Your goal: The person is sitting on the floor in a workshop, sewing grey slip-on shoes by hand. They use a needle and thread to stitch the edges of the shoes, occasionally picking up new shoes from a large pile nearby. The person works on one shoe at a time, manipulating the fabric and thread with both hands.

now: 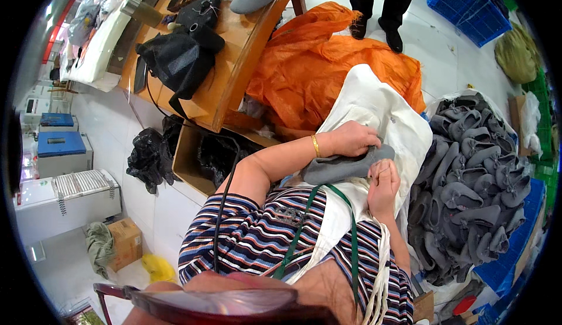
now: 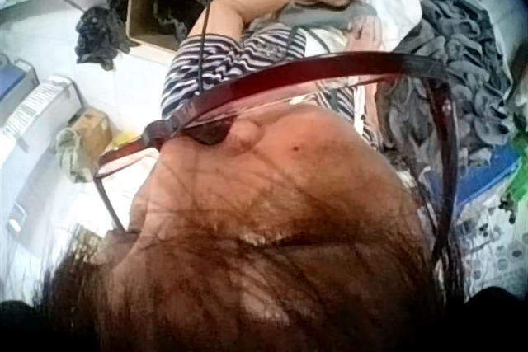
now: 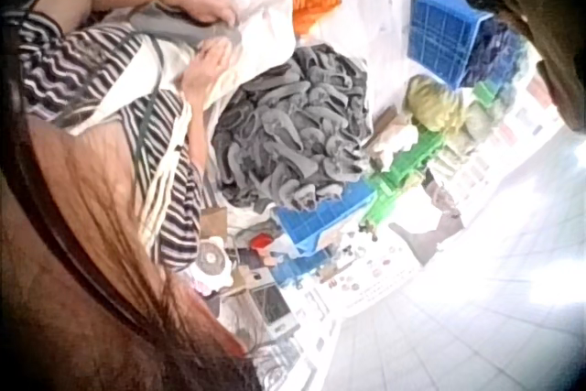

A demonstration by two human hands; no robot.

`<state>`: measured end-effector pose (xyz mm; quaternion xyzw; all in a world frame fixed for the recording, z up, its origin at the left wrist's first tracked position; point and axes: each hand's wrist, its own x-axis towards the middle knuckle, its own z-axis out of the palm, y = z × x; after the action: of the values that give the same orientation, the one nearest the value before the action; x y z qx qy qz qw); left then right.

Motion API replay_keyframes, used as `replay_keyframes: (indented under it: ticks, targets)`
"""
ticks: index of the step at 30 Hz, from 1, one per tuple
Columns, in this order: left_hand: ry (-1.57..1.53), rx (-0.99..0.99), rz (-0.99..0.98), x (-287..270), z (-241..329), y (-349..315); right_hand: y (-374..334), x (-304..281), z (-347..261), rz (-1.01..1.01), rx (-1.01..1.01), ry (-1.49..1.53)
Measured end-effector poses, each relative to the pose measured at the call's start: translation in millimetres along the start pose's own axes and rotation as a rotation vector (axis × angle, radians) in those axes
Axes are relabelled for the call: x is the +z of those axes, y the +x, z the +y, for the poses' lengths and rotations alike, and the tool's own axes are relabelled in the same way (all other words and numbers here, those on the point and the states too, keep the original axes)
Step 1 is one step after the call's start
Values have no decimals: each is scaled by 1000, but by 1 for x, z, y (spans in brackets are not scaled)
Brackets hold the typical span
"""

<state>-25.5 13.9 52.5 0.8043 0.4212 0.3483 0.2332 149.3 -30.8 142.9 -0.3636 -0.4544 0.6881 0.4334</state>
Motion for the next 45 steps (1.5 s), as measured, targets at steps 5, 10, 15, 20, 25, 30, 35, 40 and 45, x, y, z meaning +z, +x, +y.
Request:
replay_keyframes:
  ticks: [5, 10, 15, 20, 25, 30, 35, 40, 45]
  targets:
    - [-162, -167, -74, 5, 15, 20, -1, -29, -5, 121, -164, -547]
    - [-371, -327, -218, -8, -6, 10, 47, -46, -31, 94, -812, -1043]
    - [-416, -395, -111, -24, 11, 32, 36, -66, -29, 104, -813, -1005]
    - [-414, -653, -446, -12, 33, 55, 27, -58, -28, 69, -912, -1058]
    - [-425, -726, -553, 5, 24, 46, 3, -83, -31, 51, -822, -1179]
    - [-1046, -852, -373, -9, 25, 33, -34, -144, -35, 124, -233, -972]
    - [-1073, -880, -318, 2, 19, 22, -35, -159, -31, 148, 129, -589]
    - [-938, -869, -366, 3, 17, 27, -5, -128, -15, 16, 10, -599]
    - [-773, -829, -413, 1, 20, 33, 23, -103, 1, -23, -304, -1137]
